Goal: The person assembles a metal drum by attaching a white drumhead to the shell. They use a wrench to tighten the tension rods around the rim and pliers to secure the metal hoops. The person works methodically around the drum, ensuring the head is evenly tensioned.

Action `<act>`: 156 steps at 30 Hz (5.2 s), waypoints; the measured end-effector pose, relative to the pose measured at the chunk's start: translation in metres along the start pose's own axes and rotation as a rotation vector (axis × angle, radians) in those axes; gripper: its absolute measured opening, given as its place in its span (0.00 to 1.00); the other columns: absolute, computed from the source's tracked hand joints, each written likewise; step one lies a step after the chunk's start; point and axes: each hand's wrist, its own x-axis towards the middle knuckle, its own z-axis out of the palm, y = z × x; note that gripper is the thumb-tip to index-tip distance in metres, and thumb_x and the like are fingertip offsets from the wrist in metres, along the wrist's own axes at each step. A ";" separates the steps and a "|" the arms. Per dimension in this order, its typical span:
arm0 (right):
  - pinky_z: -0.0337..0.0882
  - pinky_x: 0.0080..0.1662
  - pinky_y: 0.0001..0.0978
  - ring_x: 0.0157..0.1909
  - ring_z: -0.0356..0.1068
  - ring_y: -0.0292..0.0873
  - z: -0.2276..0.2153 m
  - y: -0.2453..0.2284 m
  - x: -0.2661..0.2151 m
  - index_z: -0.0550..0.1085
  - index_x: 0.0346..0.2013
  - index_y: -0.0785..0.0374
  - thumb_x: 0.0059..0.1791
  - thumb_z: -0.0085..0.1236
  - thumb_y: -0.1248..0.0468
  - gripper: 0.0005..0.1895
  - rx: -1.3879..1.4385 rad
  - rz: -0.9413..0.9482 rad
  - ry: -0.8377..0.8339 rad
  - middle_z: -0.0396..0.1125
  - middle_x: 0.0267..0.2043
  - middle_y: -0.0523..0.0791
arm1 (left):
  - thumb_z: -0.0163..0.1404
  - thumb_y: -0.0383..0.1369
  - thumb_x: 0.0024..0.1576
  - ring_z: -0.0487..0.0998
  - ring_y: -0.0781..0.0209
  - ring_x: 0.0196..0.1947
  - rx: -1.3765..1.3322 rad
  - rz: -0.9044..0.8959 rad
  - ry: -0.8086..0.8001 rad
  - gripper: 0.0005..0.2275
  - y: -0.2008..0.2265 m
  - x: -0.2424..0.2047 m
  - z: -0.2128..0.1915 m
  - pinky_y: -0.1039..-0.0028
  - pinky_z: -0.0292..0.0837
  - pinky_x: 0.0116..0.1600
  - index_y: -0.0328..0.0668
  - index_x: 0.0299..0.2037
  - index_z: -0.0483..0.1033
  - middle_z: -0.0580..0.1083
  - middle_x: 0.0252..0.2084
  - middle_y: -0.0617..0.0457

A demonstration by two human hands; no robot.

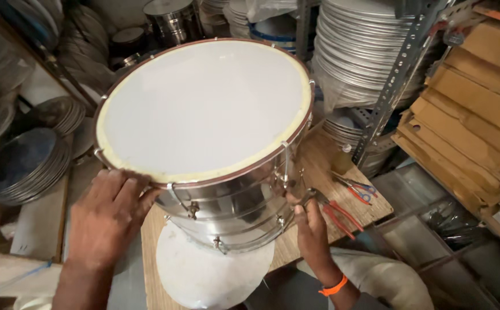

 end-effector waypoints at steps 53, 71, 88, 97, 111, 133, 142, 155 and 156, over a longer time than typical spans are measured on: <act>0.75 0.47 0.34 0.44 0.74 0.44 -0.061 0.018 0.139 0.68 0.48 0.68 0.60 0.50 0.65 0.08 -0.067 -0.299 0.227 0.72 0.43 0.49 | 0.63 0.28 0.54 0.71 0.59 0.36 -0.183 0.089 0.099 0.10 0.144 0.073 0.049 0.65 0.62 0.45 0.45 0.45 0.83 0.74 0.38 0.58; 0.67 0.28 0.30 0.25 0.64 0.37 -0.055 0.075 0.259 0.68 0.50 0.62 0.59 0.51 0.62 0.08 1.002 0.196 -0.044 0.67 0.35 0.45 | 0.65 0.27 0.52 0.72 0.57 0.38 -0.144 0.072 0.099 0.10 0.140 0.068 0.059 0.63 0.61 0.44 0.48 0.43 0.82 0.73 0.36 0.60; 0.75 0.56 0.36 0.51 0.75 0.45 -0.031 0.005 0.129 0.65 0.48 0.66 0.63 0.43 0.62 0.09 0.041 -0.484 0.317 0.69 0.52 0.52 | 0.64 0.25 0.52 0.73 0.62 0.33 -0.214 0.198 -0.008 0.10 0.121 0.065 0.061 0.69 0.64 0.34 0.39 0.43 0.80 0.70 0.37 0.53; 0.75 0.36 0.32 0.31 0.67 0.36 -0.048 0.063 0.217 0.70 0.56 0.62 0.59 0.48 0.58 0.15 0.975 0.128 0.065 0.66 0.38 0.43 | 0.64 0.25 0.50 0.73 0.53 0.35 -0.111 0.132 0.038 0.13 0.133 0.061 0.054 0.60 0.64 0.38 0.45 0.43 0.80 0.72 0.36 0.53; 0.76 0.50 0.34 0.42 0.75 0.44 -0.033 0.016 0.149 0.62 0.50 0.65 0.63 0.43 0.58 0.12 0.531 -0.309 0.343 0.67 0.47 0.49 | 0.65 0.26 0.49 0.72 0.53 0.33 -0.093 0.168 0.050 0.12 0.128 0.064 0.059 0.61 0.63 0.38 0.43 0.43 0.81 0.70 0.35 0.52; 0.63 0.27 0.28 0.22 0.58 0.33 -0.082 0.038 0.140 0.65 0.59 0.59 0.62 0.44 0.56 0.15 0.565 0.008 -0.023 0.60 0.26 0.41 | 0.60 0.25 0.57 0.75 0.54 0.40 -0.388 0.054 0.154 0.14 0.108 0.044 0.035 0.64 0.68 0.44 0.37 0.53 0.80 0.76 0.43 0.49; 0.74 0.31 0.32 0.23 0.71 0.40 -0.047 0.050 0.027 0.54 0.74 0.54 0.54 0.45 0.62 0.32 -0.262 0.218 -0.291 0.71 0.28 0.47 | 0.63 0.33 0.51 0.78 0.47 0.48 -0.183 -0.017 0.117 0.15 0.044 0.006 0.007 0.62 0.74 0.51 0.39 0.47 0.80 0.76 0.46 0.47; 0.75 0.36 0.37 0.28 0.72 0.45 -0.025 0.044 0.052 0.54 0.75 0.52 0.56 0.44 0.62 0.31 -0.330 0.248 -0.328 0.73 0.36 0.49 | 0.64 0.36 0.52 0.69 0.51 0.34 -0.173 0.109 0.210 0.10 0.050 0.015 0.021 0.61 0.63 0.40 0.42 0.33 0.76 0.67 0.33 0.51; 0.74 0.38 0.37 0.34 0.71 0.45 -0.028 0.049 0.059 0.54 0.74 0.57 0.52 0.47 0.66 0.35 -0.350 0.002 -0.297 0.72 0.40 0.52 | 0.64 0.36 0.52 0.69 0.52 0.32 -0.169 0.115 0.209 0.10 0.056 0.017 0.024 0.61 0.62 0.38 0.42 0.32 0.75 0.66 0.32 0.52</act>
